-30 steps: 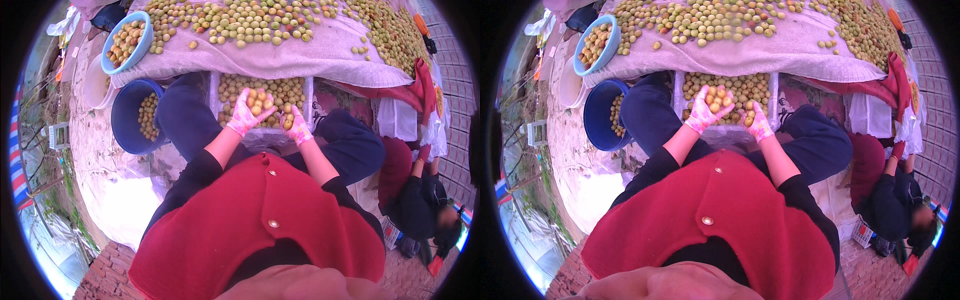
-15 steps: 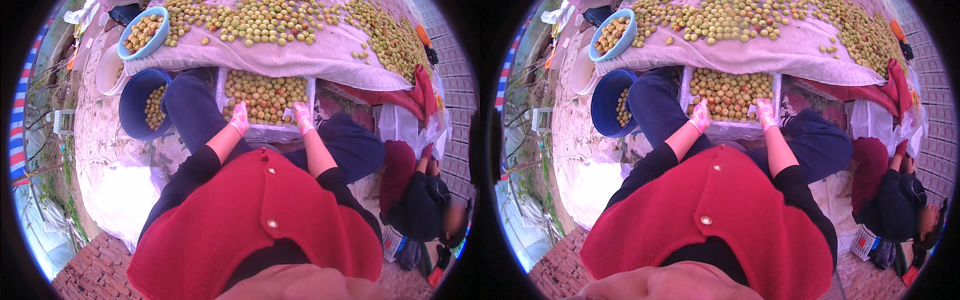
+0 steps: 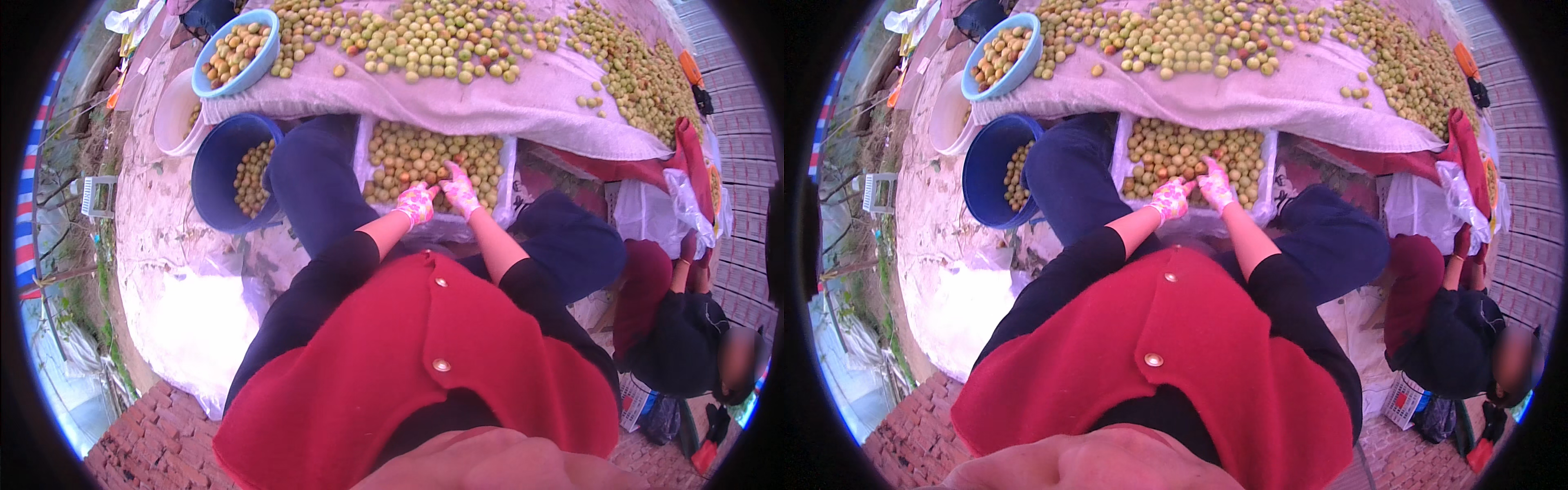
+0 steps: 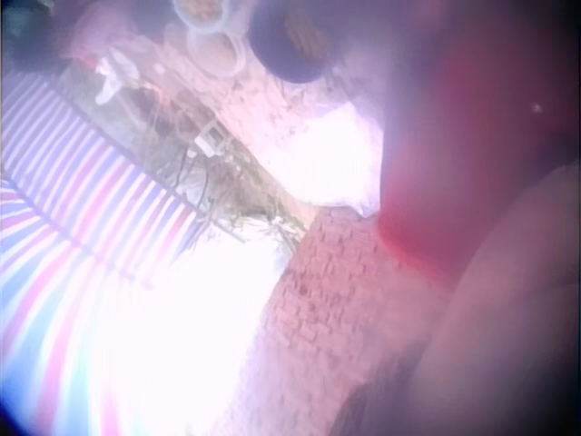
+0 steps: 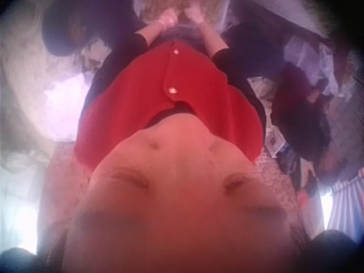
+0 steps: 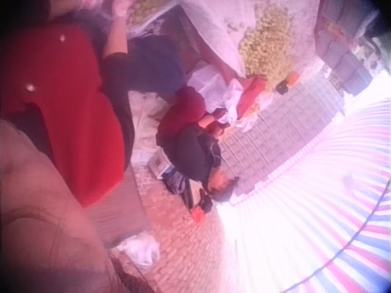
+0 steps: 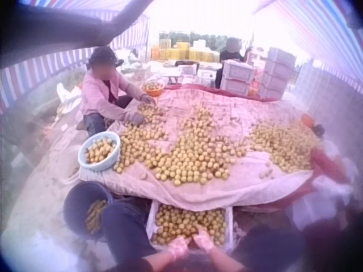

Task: The person sorts small round fruit spread on a cloth, picking them by hand and placing them into a plastic crate and a blue bucket. The person repeatedly scoops fruit from the cloth and transfers it into containers while seated.

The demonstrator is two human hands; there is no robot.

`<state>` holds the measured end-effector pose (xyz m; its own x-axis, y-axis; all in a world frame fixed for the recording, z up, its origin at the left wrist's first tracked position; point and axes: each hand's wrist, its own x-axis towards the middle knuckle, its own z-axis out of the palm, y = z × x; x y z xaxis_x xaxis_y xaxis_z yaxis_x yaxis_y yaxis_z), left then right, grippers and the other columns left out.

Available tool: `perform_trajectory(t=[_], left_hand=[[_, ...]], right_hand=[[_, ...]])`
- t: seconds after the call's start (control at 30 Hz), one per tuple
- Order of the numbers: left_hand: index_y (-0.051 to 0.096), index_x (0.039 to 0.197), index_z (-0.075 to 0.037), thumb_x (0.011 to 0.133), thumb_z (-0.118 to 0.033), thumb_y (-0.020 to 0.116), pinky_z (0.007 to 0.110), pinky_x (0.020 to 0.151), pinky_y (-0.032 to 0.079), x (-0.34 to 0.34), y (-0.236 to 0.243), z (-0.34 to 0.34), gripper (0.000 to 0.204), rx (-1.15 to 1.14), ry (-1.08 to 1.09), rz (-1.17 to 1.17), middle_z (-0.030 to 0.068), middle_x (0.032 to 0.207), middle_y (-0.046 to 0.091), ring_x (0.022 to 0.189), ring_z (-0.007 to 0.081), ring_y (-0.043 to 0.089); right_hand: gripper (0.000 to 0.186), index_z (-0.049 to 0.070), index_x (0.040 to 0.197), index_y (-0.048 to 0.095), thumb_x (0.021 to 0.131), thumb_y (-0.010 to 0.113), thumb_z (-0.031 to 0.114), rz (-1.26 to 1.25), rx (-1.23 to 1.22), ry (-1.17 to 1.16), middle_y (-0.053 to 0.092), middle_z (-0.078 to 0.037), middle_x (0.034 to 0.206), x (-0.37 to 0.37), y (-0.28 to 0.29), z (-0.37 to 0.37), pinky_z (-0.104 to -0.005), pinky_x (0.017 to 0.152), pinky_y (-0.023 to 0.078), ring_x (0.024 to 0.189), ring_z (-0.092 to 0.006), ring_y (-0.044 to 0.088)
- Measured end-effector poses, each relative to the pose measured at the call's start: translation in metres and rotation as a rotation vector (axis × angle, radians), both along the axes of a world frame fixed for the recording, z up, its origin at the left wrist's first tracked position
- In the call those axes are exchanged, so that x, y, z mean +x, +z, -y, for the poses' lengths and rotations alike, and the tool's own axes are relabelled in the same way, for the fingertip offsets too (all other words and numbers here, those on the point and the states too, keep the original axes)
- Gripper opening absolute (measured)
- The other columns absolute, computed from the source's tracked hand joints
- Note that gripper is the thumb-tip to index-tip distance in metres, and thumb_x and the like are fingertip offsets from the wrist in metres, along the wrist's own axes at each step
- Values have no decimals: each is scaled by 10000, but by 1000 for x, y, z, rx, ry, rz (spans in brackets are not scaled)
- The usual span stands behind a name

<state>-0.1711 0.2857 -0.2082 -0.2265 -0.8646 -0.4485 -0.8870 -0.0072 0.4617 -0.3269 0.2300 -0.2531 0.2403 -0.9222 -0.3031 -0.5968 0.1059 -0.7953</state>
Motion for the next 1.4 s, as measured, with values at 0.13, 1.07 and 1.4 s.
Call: perform_trajectory(t=[0.13,1.07,1.4], left_hand=[[526,1396,-170,833,-197,551,473,1035,458,11,7,31,564,97,-17,134,186,1520,397,1297,364,517],[659,1134,-7,985,-221,522,351,835,518,-5,154,224,295,-33,34,-1077,101,987,684,891,183,642],[611,1232,-46,1011,-343,511,286,863,491,1,167,205,383,546,198,-1345,39,1108,636,974,121,598]], right_hand=[[614,78,1443,469,848,621,61,181,86,-59,623,-161,1195,14,16,23,-342,869,508,978,-217,621],[525,46,1280,572,908,604,416,-552,-576,455,601,-222,1265,45,85,405,-468,1030,431,1205,-384,552],[339,65,1157,642,895,628,279,-393,-564,-25,675,-196,1094,-31,93,435,-461,925,485,1062,-367,629]])
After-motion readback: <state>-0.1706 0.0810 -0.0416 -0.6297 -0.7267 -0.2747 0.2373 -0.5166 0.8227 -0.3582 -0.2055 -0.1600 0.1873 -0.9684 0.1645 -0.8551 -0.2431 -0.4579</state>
